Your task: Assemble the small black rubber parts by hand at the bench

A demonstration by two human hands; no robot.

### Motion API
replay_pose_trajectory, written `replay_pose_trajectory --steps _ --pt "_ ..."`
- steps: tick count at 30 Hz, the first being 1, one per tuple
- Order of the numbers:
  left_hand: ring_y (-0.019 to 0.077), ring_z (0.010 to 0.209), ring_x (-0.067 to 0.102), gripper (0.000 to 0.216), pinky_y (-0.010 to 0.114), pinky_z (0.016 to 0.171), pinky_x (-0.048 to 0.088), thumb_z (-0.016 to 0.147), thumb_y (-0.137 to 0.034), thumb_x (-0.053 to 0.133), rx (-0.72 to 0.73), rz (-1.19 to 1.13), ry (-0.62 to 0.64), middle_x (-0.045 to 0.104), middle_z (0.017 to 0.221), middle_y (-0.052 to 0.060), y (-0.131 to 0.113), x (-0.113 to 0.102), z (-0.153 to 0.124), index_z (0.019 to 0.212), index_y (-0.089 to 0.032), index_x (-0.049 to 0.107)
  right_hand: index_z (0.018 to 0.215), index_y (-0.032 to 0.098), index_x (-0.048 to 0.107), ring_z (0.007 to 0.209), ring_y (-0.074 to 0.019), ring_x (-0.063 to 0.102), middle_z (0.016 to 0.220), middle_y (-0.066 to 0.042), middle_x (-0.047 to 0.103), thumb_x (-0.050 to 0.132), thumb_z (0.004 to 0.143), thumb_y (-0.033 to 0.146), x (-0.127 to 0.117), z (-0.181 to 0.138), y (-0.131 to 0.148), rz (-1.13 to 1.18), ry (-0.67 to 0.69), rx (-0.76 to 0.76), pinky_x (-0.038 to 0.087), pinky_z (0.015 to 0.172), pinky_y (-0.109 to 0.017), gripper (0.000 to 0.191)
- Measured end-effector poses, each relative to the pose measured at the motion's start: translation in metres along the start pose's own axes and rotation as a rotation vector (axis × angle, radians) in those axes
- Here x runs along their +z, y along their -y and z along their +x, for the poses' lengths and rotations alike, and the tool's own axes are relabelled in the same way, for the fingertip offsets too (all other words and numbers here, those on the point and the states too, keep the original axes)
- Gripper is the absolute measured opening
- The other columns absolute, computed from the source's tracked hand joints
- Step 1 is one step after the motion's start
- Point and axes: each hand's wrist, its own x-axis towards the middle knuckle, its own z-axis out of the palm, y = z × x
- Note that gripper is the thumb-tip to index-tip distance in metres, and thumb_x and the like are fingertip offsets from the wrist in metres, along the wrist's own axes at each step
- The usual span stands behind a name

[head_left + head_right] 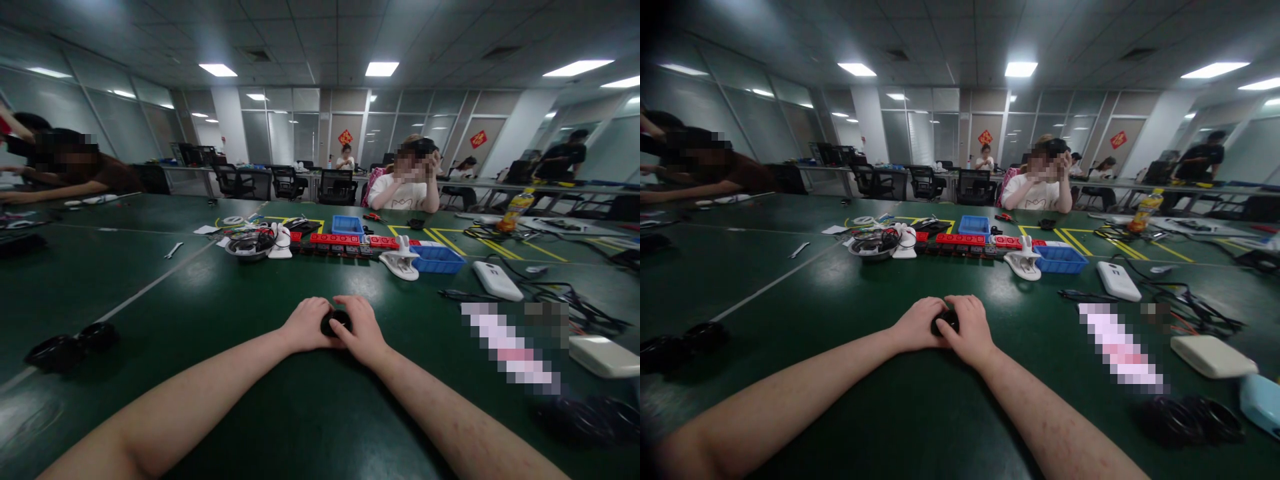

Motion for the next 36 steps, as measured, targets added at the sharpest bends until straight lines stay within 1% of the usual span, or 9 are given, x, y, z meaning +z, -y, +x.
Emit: replay_pose_trajectory --steps 3,6,9,13,16,20,25,31,36 --pt "0.0247 0.085 0.052 0.049 0.040 0.084 0.039 0.058 -0.057 0.067 -0.044 0.045 -0.046 0.055 0.086 0.004 -0.004 0.000 -0.001 0.083 -0.017 0.054 0.110 0.015 0.049 0.090 -0.0254 0.051 0.095 -0.009 0.058 0.053 0.078 0.040 0.005 -0.001 -0.006 -0.024 -0.008 0.058 0.040 0.082 -0.042 0.040" --pt "0.0247 0.087 0.051 0.045 0.045 0.093 0.031 0.058 -0.055 0.067 -0.061 0.076 -0.067 0.055 0.085 0.004 -0.008 -0.001 -0.003 0.080 -0.018 0.054 0.108 0.015 0.049 0.085 -0.0246 0.051 0.090 -0.008 0.057 0.059 0.074 0.041 0.006 -0.001 -0.007 -0.041 -0.006 0.090 0.041 0.077 -0.040 0.044" --pt "0.0246 0.088 0.052 0.038 0.047 0.098 0.026 0.060 -0.050 0.067 -0.063 0.089 -0.056 0.056 0.085 0.004 -0.011 -0.001 -0.004 0.078 -0.018 0.056 0.094 0.016 0.055 0.081 -0.0235 0.050 0.085 -0.007 0.057 0.065 0.070 0.039 0.004 0.001 -0.004 -0.047 0.018 0.081 0.041 0.074 -0.038 0.034" --pt "0.0246 0.086 0.052 0.032 0.046 0.095 0.029 0.064 -0.043 0.065 -0.074 0.075 -0.031 0.056 0.083 0.005 -0.011 0.002 -0.003 0.079 -0.017 0.057 0.082 0.018 0.057 0.080 -0.0219 0.049 0.082 -0.005 0.055 0.066 0.070 0.031 0.001 0.003 0.001 -0.039 0.032 0.058 0.040 0.073 -0.036 0.020" --pt "0.0244 0.085 0.052 0.034 0.042 0.088 0.037 0.064 -0.042 0.066 -0.058 0.033 -0.005 0.056 0.084 0.005 -0.007 0.003 -0.002 0.084 -0.016 0.058 0.086 0.019 0.060 0.082 -0.0218 0.048 0.083 -0.005 0.055 0.063 0.072 0.027 -0.001 0.003 0.002 -0.018 0.030 0.036 0.040 0.075 -0.036 0.017" --pt "0.0226 0.088 0.051 0.038 0.034 0.080 0.043 0.065 -0.039 0.067 0.002 -0.048 0.044 0.054 0.094 0.005 0.002 0.001 -0.001 0.095 -0.018 0.057 0.093 0.019 0.063 0.086 -0.0219 0.049 0.088 -0.005 0.058 0.058 0.073 0.018 -0.005 0.001 0.003 0.029 0.045 -0.029 0.039 0.078 -0.038 0.021" --pt "0.0213 0.097 0.049 0.030 0.032 0.086 0.041 0.065 -0.032 0.069 0.106 -0.105 0.103 0.052 0.102 0.003 0.013 -0.005 0.000 0.093 -0.021 0.061 0.093 0.021 0.064 0.091 -0.0213 0.050 0.097 -0.002 0.064 0.048 0.069 0.011 -0.007 0.001 0.005 0.097 0.082 -0.136 0.038 0.084 -0.039 0.030" --pt "0.0222 0.098 0.049 0.033 0.033 0.087 0.040 0.066 -0.033 0.069 0.135 -0.114 0.111 0.052 0.105 0.004 0.017 -0.003 -0.001 0.095 -0.021 0.062 0.083 0.023 0.064 0.101 -0.0218 0.049 0.097 0.001 0.066 0.043 0.070 0.011 -0.006 0.000 0.006 0.129 0.096 -0.186 0.035 0.092 -0.041 0.027" --pt "0.0254 0.103 0.046 0.053 0.037 0.092 0.036 0.059 -0.044 0.073 0.130 -0.087 0.084 0.051 0.110 0.004 0.012 -0.003 -0.002 0.105 -0.023 0.056 0.106 0.021 0.056 0.108 -0.0238 0.046 0.114 -0.004 0.058 0.047 0.077 0.022 -0.006 -0.002 0.007 0.082 0.072 -0.136 0.027 0.099 -0.046 0.031"
